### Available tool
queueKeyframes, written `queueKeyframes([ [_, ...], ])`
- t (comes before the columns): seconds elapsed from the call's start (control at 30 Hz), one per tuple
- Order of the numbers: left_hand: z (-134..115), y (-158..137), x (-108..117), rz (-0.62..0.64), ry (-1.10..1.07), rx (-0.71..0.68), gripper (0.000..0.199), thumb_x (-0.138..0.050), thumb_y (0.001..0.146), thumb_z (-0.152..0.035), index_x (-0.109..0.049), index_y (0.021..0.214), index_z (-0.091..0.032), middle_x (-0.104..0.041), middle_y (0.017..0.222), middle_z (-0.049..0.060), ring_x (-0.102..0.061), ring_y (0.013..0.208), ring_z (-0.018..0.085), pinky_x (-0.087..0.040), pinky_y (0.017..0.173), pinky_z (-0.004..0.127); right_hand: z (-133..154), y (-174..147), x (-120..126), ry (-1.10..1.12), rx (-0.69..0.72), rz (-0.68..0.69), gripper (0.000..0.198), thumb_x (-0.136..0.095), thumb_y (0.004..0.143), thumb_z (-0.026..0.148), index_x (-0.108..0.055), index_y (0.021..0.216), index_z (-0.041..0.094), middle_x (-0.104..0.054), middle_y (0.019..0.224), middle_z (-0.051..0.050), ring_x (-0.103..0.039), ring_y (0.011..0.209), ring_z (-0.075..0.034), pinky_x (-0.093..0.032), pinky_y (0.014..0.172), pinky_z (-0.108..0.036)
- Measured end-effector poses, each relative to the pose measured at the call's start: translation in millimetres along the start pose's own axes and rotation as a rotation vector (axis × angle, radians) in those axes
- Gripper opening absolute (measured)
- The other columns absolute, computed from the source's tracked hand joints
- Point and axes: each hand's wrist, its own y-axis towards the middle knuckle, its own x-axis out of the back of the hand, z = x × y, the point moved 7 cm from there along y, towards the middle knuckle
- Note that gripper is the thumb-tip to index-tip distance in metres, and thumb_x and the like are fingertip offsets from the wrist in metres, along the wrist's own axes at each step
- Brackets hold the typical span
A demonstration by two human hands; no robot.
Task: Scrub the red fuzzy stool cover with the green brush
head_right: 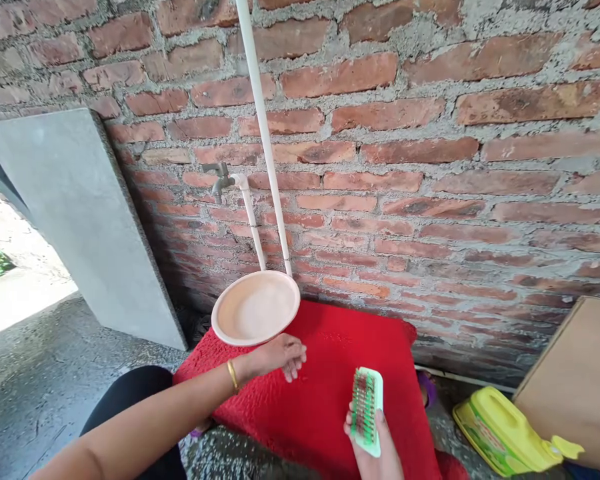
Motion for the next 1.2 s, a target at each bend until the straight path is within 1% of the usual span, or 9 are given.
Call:
queueKeyframes([
  [0.1, 31, -27, 13, -0.118, 0.180, -0.112, 0.041, -0.054, 0.089, -0.057, -0.066, 0.089, -0.018, -0.067, 0.096, 0.008, -0.064, 0.099, 0.023, -0.050, 0.094, 0.042, 0, -2, 0, -0.022, -0.040, -0.036, 0.056, -0.075, 0.067, 0.065, -0.071, 0.102, 0.022, -0.074, 0.093, -0.007, -0.068, 0.088, -0.028, -0.053, 0.086, -0.050],
  [0.2, 53, -51, 19, -0.169, 0.561, -0.305, 0.038, -0.057, 0.092, -0.050, -0.066, 0.117, -0.023, -0.057, 0.136, 0.011, -0.047, 0.131, 0.029, -0.033, 0.113, 0.048, 9, -1, -5, -0.115, -0.015, -0.111, 0.060, -0.074, 0.065, 0.067, -0.071, 0.104, 0.021, -0.074, 0.095, -0.007, -0.067, 0.095, -0.029, -0.052, 0.088, -0.048],
  [0.37, 83, -60, 8, -0.194, 1.121, -0.499, 0.060, -0.052, 0.094, -0.057, -0.044, 0.146, -0.030, -0.039, 0.155, 0.012, -0.036, 0.143, 0.032, -0.028, 0.117, 0.055, 34, 14, -54, -0.870, 0.328, -0.138, 0.059, -0.072, 0.068, 0.060, -0.068, 0.116, 0.026, -0.067, 0.114, -0.005, -0.059, 0.112, -0.029, -0.045, 0.097, -0.039],
  [0.5, 88, -59, 2, -0.253, 1.152, -0.553, 0.068, -0.052, 0.092, -0.061, -0.035, 0.151, -0.032, -0.036, 0.157, 0.011, -0.035, 0.143, 0.031, -0.025, 0.118, 0.055, 16, 33, -115, -1.487, 0.584, -0.091, 0.047, -0.059, 0.078, 0.054, -0.069, 0.116, 0.028, -0.061, 0.098, -0.005, -0.062, 0.095, -0.026, -0.048, 0.087, -0.036],
  [0.7, 86, -60, 1, -0.243, 1.096, -0.568, 0.068, -0.052, 0.093, -0.061, -0.032, 0.152, -0.034, -0.035, 0.157, 0.009, -0.033, 0.145, 0.029, -0.021, 0.120, 0.053, -20, 66, -164, -1.843, 0.666, -0.019, 0.042, -0.052, 0.088, 0.043, -0.064, 0.124, 0.025, -0.058, 0.103, -0.007, -0.062, 0.097, -0.023, -0.049, 0.085, -0.032],
  [0.83, 87, -58, 0, -0.194, 1.036, -0.522, 0.066, -0.050, 0.094, -0.060, -0.034, 0.151, -0.031, -0.032, 0.159, 0.011, -0.029, 0.146, 0.030, -0.019, 0.120, 0.055, 6, 79, -143, -1.898, 0.622, -0.013, 0.043, -0.054, 0.085, 0.044, -0.066, 0.122, 0.026, -0.057, 0.105, -0.007, -0.061, 0.097, -0.023, -0.047, 0.088, -0.033],
  [1.0, 86, -59, -1, -0.169, 0.937, -0.527, 0.065, -0.046, 0.095, -0.061, -0.036, 0.151, -0.029, -0.029, 0.160, 0.012, -0.025, 0.148, 0.030, -0.015, 0.121, 0.055, 86, 79, -70, -1.729, 0.405, -0.521, 0.062, -0.054, 0.077, 0.061, -0.067, 0.122, 0.021, -0.054, 0.090, -0.007, -0.059, 0.089, -0.031, -0.047, 0.085, -0.047],
  [1.07, 86, -59, 0, -0.173, 0.919, -0.531, 0.065, -0.046, 0.095, -0.060, -0.037, 0.151, -0.029, -0.029, 0.160, 0.012, -0.025, 0.148, 0.030, -0.014, 0.121, 0.056, 89, 78, -70, -1.691, 0.428, -0.548, 0.069, -0.053, 0.075, 0.067, -0.065, 0.124, 0.020, -0.054, 0.094, -0.009, -0.058, 0.093, -0.033, -0.046, 0.086, -0.050],
  [1.2, 89, -59, 0, -0.190, 0.926, -0.543, 0.065, -0.049, 0.095, -0.059, -0.036, 0.151, -0.030, -0.029, 0.160, 0.011, -0.025, 0.148, 0.030, -0.014, 0.121, 0.054, 31, 84, -121, -1.721, 0.541, -0.281, 0.057, -0.050, 0.079, 0.061, -0.067, 0.121, 0.025, -0.054, 0.101, -0.008, -0.060, 0.094, -0.028, -0.048, 0.084, -0.041],
])
